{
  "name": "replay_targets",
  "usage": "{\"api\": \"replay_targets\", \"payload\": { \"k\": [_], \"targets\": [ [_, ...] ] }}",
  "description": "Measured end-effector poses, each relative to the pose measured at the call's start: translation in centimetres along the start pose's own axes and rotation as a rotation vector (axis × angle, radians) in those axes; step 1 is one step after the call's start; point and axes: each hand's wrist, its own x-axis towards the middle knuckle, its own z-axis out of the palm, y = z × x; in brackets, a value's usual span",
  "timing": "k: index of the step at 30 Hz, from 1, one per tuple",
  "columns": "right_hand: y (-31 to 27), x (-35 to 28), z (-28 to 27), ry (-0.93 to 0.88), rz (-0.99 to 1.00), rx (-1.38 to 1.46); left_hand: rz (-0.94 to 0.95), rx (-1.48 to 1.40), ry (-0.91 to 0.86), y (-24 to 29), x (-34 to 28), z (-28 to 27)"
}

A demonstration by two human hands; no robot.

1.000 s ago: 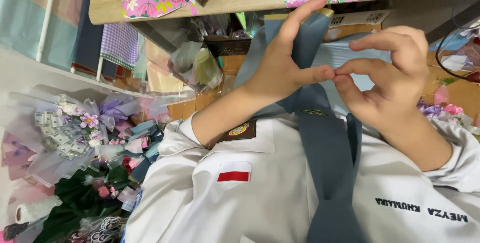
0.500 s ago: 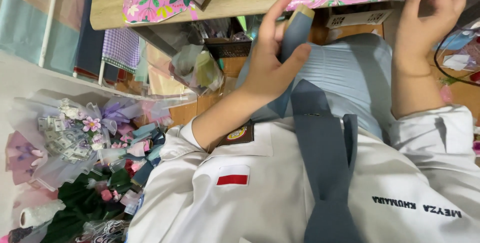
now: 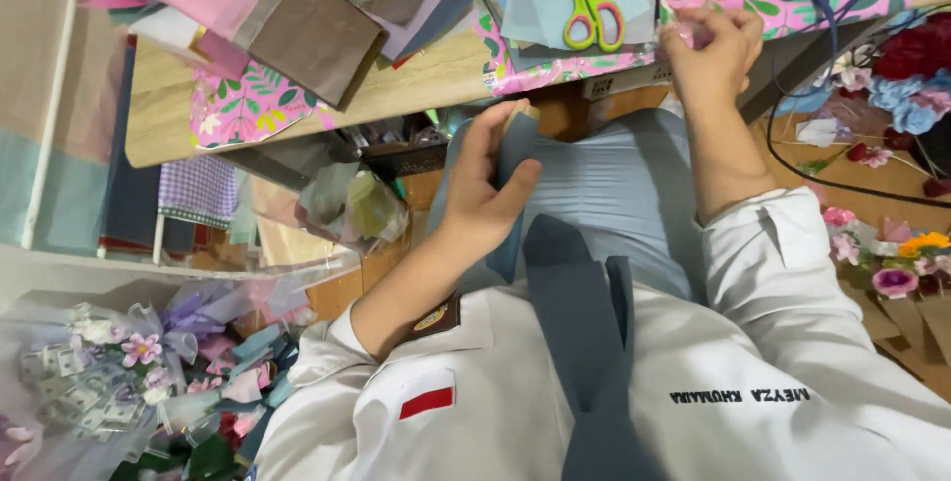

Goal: The person folds a light blue sheet of paper, then a cream-colored sheet, and finally a dark brown sheet. They use their hands to crease the edges and fold the paper into smaller rectangular shapes.

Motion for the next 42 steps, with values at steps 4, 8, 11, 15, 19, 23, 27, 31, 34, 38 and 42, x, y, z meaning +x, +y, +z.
{"api": "replay_targets", "payload": {
  "k": [4,8,11,15,19,23,27,31,34,38,42],
  "targets": [
    [0.3,1.9,-0.2,0.030,0.122,0.115,0.000,-0.080,-0.050,0.1,0.1,0.6],
    [-1.1,1.8,-0.4,-0.049,0.271,-0.016,-0.020,-0.060,-0.081,0.3,-0.1,0.7],
    [-1.9,0.5,-0.7,-0.036,0.284,0.070,-0.008,-0.056,-0.095,0.2,-0.3,0.6],
    [-0.1,0.5,0.6,0.016,0.282,0.065,0.013,-0.072,-0.077,0.3,0.0,0.3],
    [5.3,2.7,3.1,0.135,0.124,0.237,-0.019,-0.093,-0.074,0.2,0.0,0.3],
    [5.5,0.7,2.3,0.174,-0.016,0.449,-0.062,-0.011,-0.063,0.5,0.3,0.1],
    [5.0,-3.7,2.6,0.216,-0.333,0.490,-0.039,-0.034,-0.066,0.2,1.2,-0.1],
    [0.0,-9.6,1.5,-0.209,-0.494,0.642,0.031,-0.205,-0.170,2.1,2.3,0.7],
    [-2.6,-13.9,-0.1,-0.954,-0.115,1.203,0.046,-0.347,-0.206,3.3,2.4,1.0],
    [-1.2,-13.7,-1.2,-0.854,-0.005,1.442,0.106,-0.308,-0.124,4.4,2.0,0.7],
    [-1.9,-12.5,-4.2,-0.363,-0.232,1.085,0.202,0.080,0.121,4.2,0.6,0.0]
  ]
}}
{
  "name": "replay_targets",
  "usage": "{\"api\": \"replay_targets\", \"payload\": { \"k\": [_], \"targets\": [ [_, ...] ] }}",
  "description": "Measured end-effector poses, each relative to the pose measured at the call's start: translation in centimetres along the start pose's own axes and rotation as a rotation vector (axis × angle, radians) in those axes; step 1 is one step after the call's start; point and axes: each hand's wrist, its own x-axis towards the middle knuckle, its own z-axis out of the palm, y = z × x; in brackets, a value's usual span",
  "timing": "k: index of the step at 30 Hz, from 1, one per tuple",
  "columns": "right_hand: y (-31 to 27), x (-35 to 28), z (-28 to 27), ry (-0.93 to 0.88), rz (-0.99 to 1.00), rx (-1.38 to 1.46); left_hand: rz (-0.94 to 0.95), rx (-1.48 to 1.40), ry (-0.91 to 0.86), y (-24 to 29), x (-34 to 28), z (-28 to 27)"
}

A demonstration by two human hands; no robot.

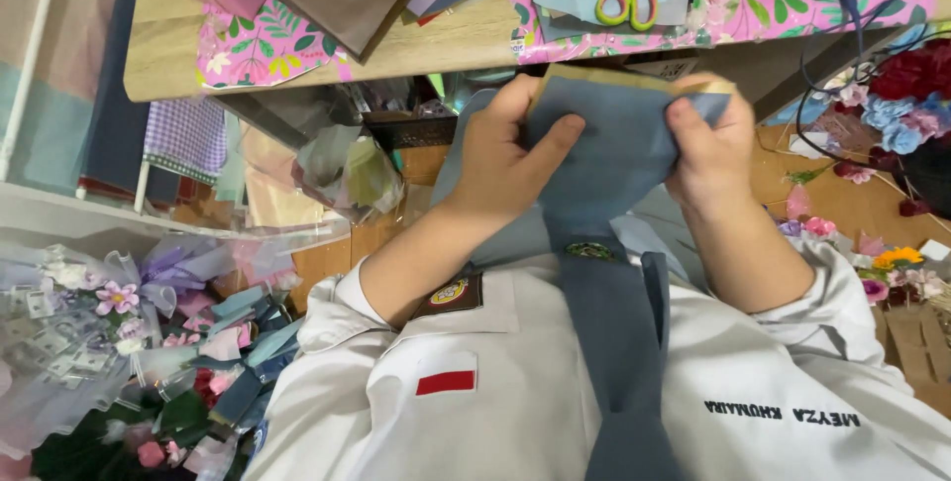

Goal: The person folds a light blue sheet of paper, then a cream-colored sheet, and finally a dark brown sheet. They use their hands to crease the edges and fold the paper into smaller rectangular shapes.

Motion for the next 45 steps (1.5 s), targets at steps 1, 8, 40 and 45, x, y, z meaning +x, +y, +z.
{"api": "replay_targets", "payload": {
  "k": [1,8,40,45],
  "targets": [
    [-1.2,0.1,0.1,0.001,-0.001,0.002,0.001,0.001,-0.001,0.2,-0.1,-0.2],
    [-6.8,1.0,0.1,0.191,-0.397,-0.364,-0.097,0.123,-0.129,1.4,-0.4,-0.8],
    [-8.2,-2.0,-2.1,-0.129,-0.285,-0.430,0.119,0.377,-0.048,-3.4,-2.4,-1.3],
    [-8.0,-1.4,-2.6,-0.219,-0.510,-0.485,0.178,0.519,-0.070,-3.9,-2.7,-1.5]
  ]
}}
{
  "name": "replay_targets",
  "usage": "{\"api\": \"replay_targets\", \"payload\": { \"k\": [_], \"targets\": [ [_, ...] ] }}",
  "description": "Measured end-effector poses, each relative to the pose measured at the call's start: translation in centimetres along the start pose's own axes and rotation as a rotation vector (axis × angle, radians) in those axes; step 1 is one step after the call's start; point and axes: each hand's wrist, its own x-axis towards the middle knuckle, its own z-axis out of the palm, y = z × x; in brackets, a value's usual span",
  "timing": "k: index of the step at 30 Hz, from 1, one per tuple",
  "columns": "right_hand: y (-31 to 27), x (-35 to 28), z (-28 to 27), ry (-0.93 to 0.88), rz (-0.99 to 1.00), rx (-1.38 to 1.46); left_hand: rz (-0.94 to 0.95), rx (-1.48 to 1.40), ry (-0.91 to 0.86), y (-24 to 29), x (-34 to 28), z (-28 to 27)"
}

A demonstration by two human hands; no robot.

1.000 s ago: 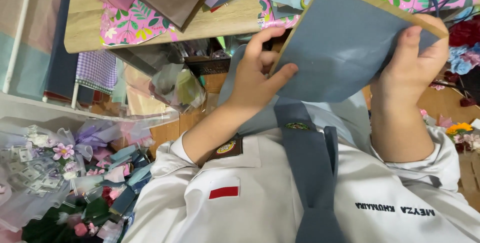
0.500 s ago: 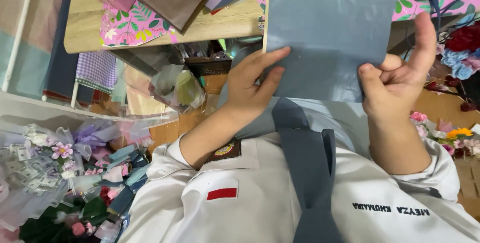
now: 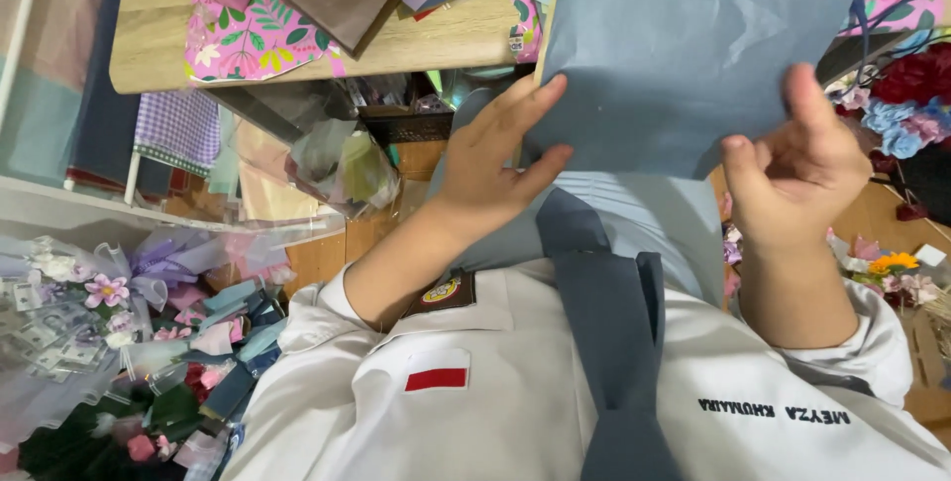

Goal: The person folds a light blue sheet of paper, then a cream-colored sheet, and finally a dark brown sheet. They use their hands to crease the edges and fold the paper into smaller rectangular shapes.

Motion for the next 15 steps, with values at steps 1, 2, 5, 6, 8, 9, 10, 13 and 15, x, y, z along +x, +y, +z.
{"api": "replay_targets", "payload": {
  "k": [1,2,5,6,8,9,10,13,15],
  "targets": [
    [-0.1,0.1,0.0,-0.004,0.000,0.004,-0.003,0.003,0.002,-0.2,0.0,0.1],
    [-0.3,0.3,0.0,-0.030,-0.009,0.034,0.030,0.014,0.036,-0.4,0.0,0.1],
    [0.1,-0.5,-0.2,-0.009,0.149,0.124,-0.012,-0.002,-0.004,0.0,0.1,-0.4],
    [0.4,-1.0,-0.3,0.040,0.318,0.177,-0.085,-0.034,-0.080,0.4,0.0,-0.7],
    [0.8,-0.8,0.1,0.059,0.373,0.219,-0.085,-0.073,-0.143,0.5,0.0,-1.0],
    [1.1,-0.7,0.3,0.082,0.427,0.256,-0.081,-0.115,-0.207,0.5,0.0,-1.1],
    [0.8,-0.3,0.6,0.081,0.427,0.257,-0.083,-0.114,-0.207,0.6,0.1,-1.3],
    [0.2,0.6,1.1,0.078,0.426,0.202,-0.162,-0.143,-0.391,0.5,0.5,-1.6],
    [0.0,0.9,1.3,0.062,0.394,0.216,-0.133,-0.158,-0.391,0.2,0.4,-1.5]
  ]
}}
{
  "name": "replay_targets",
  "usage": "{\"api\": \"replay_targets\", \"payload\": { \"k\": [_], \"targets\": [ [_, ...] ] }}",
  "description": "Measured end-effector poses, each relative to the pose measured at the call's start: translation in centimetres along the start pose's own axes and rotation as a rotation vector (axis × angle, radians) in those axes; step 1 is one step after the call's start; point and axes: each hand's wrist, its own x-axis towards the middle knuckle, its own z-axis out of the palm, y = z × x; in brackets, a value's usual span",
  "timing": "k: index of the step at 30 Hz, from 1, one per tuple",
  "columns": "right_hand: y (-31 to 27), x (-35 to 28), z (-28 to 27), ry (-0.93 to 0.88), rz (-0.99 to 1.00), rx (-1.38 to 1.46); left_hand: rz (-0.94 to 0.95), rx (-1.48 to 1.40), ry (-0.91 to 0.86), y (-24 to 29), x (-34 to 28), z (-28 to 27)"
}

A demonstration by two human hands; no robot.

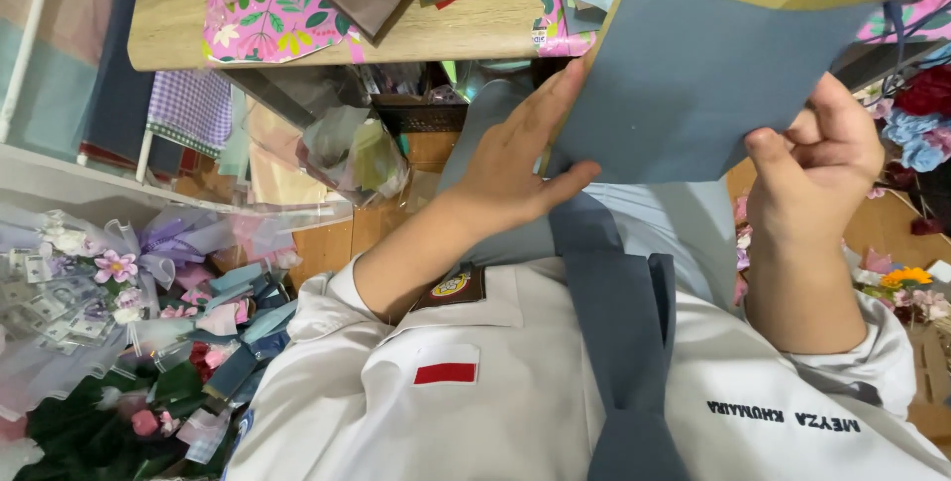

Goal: The person folds a light blue sheet of paper, then a cream-colored sheet, and finally a dark brown sheet. They use their hands to crease the edges and fold the paper into smaller rectangular shapes.

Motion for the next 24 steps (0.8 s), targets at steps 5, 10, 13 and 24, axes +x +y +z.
{"api": "replay_targets", "payload": {
  "k": [5,10,13,24],
  "targets": [
    [3.5,-0.7,-1.9,0.076,-0.046,0.050,0.007,-0.047,0.097,0.7,0.0,-0.4],
    [2.4,-0.4,-1.1,0.160,-0.273,-0.043,0.185,0.092,0.289,1.4,1.4,-1.3],
    [3.4,-0.4,-2.9,0.154,-0.350,-0.103,0.410,0.146,0.480,0.7,1.7,-1.2],
    [2.4,-0.3,-1.8,-0.022,-0.706,-0.325,0.422,0.218,0.639,-0.4,1.1,-1.2]
  ]
}}
